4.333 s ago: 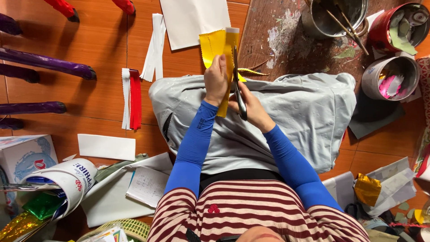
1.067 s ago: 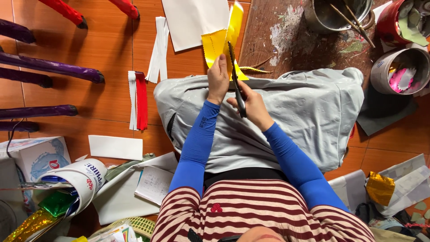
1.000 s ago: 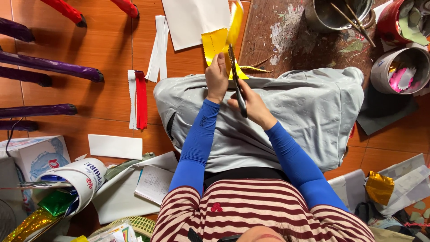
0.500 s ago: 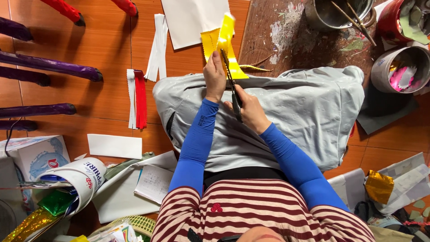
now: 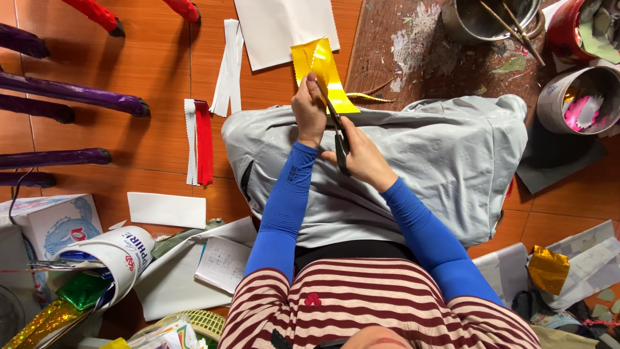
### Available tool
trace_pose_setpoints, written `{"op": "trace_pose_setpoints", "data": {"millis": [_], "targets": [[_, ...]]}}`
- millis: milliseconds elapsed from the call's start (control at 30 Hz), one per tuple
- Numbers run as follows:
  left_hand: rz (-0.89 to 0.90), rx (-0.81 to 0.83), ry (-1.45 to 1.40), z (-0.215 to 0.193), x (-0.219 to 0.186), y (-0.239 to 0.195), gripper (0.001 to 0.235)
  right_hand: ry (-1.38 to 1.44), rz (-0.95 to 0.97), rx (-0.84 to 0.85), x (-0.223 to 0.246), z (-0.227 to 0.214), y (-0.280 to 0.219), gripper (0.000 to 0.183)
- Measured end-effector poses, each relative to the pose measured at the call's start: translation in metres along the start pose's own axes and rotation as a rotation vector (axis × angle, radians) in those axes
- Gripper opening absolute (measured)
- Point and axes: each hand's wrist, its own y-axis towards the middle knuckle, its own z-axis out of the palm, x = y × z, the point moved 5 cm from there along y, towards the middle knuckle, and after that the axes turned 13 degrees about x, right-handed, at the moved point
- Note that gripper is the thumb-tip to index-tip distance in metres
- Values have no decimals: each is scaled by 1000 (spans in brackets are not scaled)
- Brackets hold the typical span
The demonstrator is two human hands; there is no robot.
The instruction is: Manually cutting paper strips using scissors and organizing them.
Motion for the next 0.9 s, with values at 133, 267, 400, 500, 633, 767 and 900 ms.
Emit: {"op": "trace_pose_setpoints", "data": {"millis": [133, 267, 400, 500, 633, 767, 900], "targets": [[72, 14, -55, -1, 1, -1, 54, 51, 33, -14, -2, 6, 0, 84], [-26, 102, -141, 0, 1, 4, 56, 166, 180, 42, 0, 5, 0, 66], [60, 193, -329, -2, -13, 6, 57, 222, 184, 10, 2, 1, 2, 55], [-71, 269, -523, 6, 2, 4, 55, 236, 234, -28, 1, -2, 1, 56], [2, 197, -147, 6, 12, 4, 59, 266, 238, -8, -6, -6, 1, 68], [20, 64, -2, -4, -4, 4, 55, 368, 221, 123, -1, -9, 2, 87], [29, 24, 35, -4, -1, 2, 52, 145, 234, 140, 10, -12, 5, 94]]}}
